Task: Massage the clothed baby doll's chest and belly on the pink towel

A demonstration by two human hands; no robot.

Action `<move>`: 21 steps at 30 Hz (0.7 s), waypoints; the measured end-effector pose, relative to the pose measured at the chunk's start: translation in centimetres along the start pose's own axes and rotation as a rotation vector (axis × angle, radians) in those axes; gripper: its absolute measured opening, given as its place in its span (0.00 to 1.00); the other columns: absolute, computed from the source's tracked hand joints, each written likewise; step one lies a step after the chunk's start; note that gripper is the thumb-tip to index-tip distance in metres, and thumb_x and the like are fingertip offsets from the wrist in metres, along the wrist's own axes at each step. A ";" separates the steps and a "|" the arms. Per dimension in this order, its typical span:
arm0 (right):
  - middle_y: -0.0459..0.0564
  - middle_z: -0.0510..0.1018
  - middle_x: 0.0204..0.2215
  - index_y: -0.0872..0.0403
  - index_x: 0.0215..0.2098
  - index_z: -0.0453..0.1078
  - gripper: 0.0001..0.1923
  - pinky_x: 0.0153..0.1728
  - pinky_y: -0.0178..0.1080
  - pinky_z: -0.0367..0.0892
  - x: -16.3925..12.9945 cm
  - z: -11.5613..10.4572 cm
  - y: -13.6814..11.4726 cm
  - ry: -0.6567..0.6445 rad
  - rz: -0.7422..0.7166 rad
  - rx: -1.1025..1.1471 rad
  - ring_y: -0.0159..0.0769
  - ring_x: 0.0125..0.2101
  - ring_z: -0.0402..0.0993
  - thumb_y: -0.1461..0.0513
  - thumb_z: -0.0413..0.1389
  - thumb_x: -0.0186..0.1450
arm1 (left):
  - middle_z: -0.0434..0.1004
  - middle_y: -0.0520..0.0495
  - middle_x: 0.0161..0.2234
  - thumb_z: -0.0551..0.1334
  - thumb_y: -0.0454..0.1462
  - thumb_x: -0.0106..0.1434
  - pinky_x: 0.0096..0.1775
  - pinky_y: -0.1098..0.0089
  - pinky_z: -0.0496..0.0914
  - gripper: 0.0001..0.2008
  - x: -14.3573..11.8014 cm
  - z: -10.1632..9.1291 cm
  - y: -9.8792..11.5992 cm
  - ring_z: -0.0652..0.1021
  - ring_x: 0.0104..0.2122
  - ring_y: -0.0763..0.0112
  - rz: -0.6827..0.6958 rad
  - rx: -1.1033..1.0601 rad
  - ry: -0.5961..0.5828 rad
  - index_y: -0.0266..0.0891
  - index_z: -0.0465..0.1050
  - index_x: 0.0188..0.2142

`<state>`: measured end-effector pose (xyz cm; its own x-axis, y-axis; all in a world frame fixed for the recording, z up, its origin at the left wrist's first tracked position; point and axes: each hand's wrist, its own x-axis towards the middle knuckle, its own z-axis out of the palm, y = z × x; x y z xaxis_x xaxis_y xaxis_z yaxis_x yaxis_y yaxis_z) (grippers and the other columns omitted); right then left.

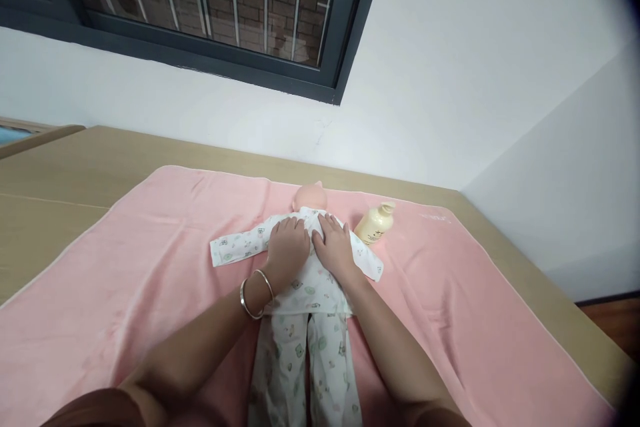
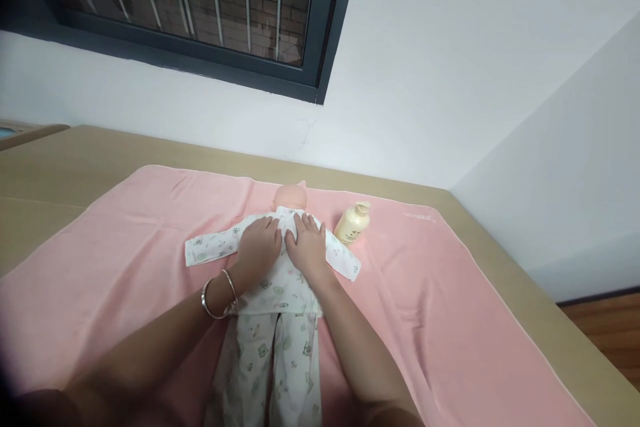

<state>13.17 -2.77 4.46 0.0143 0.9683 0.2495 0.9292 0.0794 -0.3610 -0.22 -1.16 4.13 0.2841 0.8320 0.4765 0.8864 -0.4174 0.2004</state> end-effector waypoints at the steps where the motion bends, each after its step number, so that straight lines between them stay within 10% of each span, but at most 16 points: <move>1: 0.57 0.61 0.64 0.56 0.65 0.58 0.25 0.64 0.56 0.41 0.1 -0.2 0.1 -0.007 -0.004 0.010 0.46 0.65 0.51 0.57 0.43 0.71 | 0.77 0.36 0.40 0.50 0.34 0.67 0.47 0.55 0.67 0.14 -0.2 -0.4 0.4 0.75 0.43 0.54 0.014 0.029 -0.016 0.33 0.74 0.42; 14: 0.64 0.75 0.51 0.60 0.56 0.67 0.21 0.63 0.57 0.37 -2.5 -0.3 -3.0 0.094 -0.032 -0.272 0.49 0.54 0.68 0.61 0.40 0.73 | 0.66 0.31 0.60 0.50 0.36 0.67 0.61 0.49 0.58 0.23 0.6 1.9 -1.5 0.64 0.63 0.50 0.000 -0.075 -0.062 0.27 0.65 0.58; 21: 0.60 0.52 0.67 0.56 0.68 0.52 0.28 0.63 0.58 0.39 0.2 0.2 0.3 -0.041 0.051 -0.041 0.48 0.68 0.43 0.54 0.41 0.73 | 0.68 0.27 0.58 0.48 0.39 0.69 0.59 0.44 0.58 0.23 -0.9 0.7 0.5 0.68 0.58 0.45 -0.024 0.027 -0.057 0.27 0.65 0.58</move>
<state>13.42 -2.54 4.21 0.0481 0.9798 0.1943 0.9420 0.0202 -0.3350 0.25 -1.84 3.23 0.2828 0.8615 0.4218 0.9023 -0.3881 0.1878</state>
